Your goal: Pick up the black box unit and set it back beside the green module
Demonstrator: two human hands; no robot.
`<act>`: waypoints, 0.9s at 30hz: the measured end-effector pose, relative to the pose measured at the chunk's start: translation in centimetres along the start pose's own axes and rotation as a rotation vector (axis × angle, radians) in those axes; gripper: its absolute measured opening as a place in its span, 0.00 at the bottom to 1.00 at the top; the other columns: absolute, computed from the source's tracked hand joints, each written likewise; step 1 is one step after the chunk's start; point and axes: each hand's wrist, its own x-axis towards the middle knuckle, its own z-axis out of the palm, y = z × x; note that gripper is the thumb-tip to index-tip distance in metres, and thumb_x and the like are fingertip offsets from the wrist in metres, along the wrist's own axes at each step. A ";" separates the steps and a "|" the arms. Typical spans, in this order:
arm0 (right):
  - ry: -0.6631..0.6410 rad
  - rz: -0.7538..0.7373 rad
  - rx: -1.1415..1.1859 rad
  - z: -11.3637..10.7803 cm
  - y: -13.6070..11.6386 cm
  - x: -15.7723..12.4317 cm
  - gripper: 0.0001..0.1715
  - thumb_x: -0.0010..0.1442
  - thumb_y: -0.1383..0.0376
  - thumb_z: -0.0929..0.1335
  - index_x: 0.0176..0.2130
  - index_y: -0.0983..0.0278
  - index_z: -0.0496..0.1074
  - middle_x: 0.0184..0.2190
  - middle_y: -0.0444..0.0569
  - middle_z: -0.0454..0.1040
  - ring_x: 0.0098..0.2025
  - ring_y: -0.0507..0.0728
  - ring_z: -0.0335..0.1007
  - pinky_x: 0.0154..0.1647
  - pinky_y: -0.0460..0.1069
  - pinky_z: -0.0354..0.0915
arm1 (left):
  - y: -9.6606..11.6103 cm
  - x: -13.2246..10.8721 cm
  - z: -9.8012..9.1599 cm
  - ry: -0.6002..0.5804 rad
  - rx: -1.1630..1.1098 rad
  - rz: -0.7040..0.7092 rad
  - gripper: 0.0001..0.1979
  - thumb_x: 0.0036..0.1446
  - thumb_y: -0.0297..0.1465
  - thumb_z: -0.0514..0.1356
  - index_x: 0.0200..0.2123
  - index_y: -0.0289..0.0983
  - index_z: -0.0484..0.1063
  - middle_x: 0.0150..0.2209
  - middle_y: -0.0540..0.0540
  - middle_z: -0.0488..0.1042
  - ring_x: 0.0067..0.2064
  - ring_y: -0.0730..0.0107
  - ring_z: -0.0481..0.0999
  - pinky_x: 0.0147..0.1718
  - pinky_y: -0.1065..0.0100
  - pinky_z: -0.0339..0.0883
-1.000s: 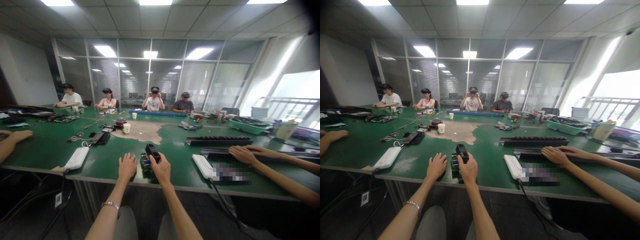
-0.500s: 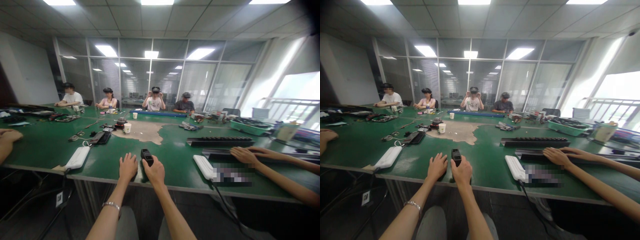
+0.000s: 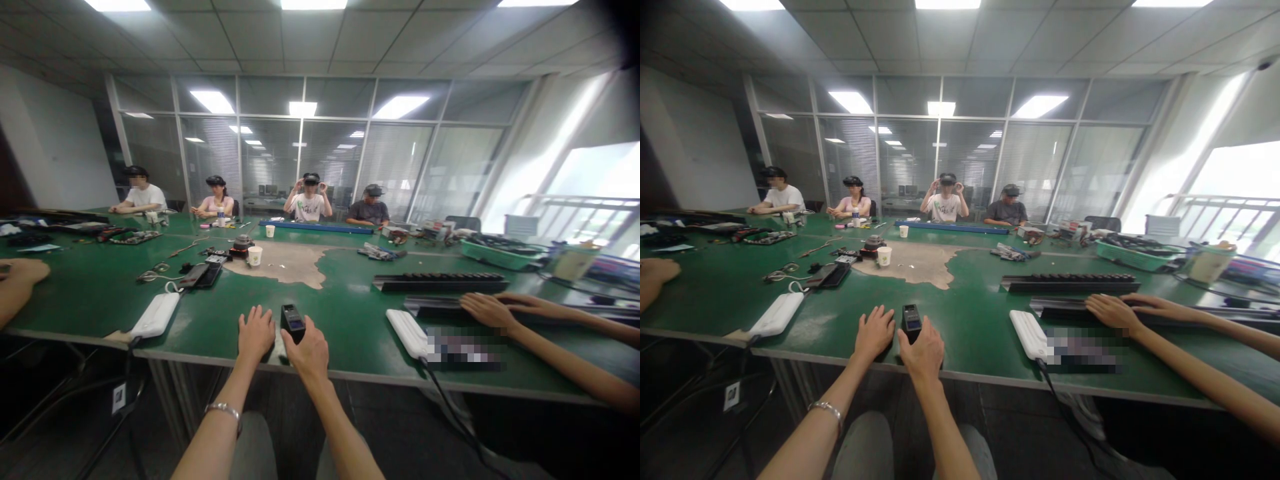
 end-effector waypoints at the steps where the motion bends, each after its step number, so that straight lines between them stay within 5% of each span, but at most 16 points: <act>1: 0.021 -0.004 0.013 0.2 0.1 0.0 0.42 0.57 0.48 0.69 0.60 0.72 0.65 0.50 0.66 0.75 0.53 0.68 0.72 0.50 0.55 0.63 | 0.0 0.0 0.0 0.002 -0.001 0.003 0.23 0.67 0.39 0.47 0.61 0.45 0.67 0.67 0.41 0.61 0.69 0.54 0.55 0.64 0.43 0.48; 3: 0.050 -0.013 0.042 0.5 0.3 0.1 0.44 0.57 0.48 0.69 0.62 0.74 0.63 0.54 0.67 0.72 0.55 0.68 0.70 0.53 0.55 0.62 | -0.1 0.1 0.1 0.007 -0.002 0.009 0.23 0.67 0.39 0.46 0.61 0.45 0.67 0.67 0.40 0.61 0.68 0.53 0.56 0.64 0.43 0.48; 9: 0.065 -0.034 0.063 1.1 0.8 -0.6 0.27 0.61 0.52 0.67 0.52 0.67 0.72 0.45 0.59 0.77 0.49 0.64 0.73 0.53 0.54 0.61 | 0.0 0.1 0.2 -0.003 -0.004 -0.001 0.23 0.67 0.39 0.47 0.61 0.45 0.67 0.67 0.41 0.61 0.69 0.54 0.56 0.64 0.44 0.48; 16: 0.124 -0.046 0.088 1.2 0.8 -1.0 0.37 0.60 0.48 0.67 0.58 0.71 0.67 0.51 0.63 0.74 0.53 0.65 0.71 0.55 0.55 0.60 | 0.0 0.0 0.2 0.004 -0.008 0.002 0.22 0.67 0.38 0.47 0.61 0.45 0.67 0.67 0.42 0.61 0.69 0.54 0.55 0.65 0.44 0.47; 27: 0.092 -0.040 0.095 0.7 0.6 -0.8 0.23 0.63 0.51 0.66 0.49 0.65 0.73 0.40 0.56 0.78 0.44 0.62 0.74 0.49 0.53 0.61 | 0.2 -0.1 0.0 0.016 0.003 0.000 0.22 0.67 0.38 0.47 0.60 0.45 0.67 0.67 0.42 0.61 0.68 0.54 0.56 0.64 0.44 0.48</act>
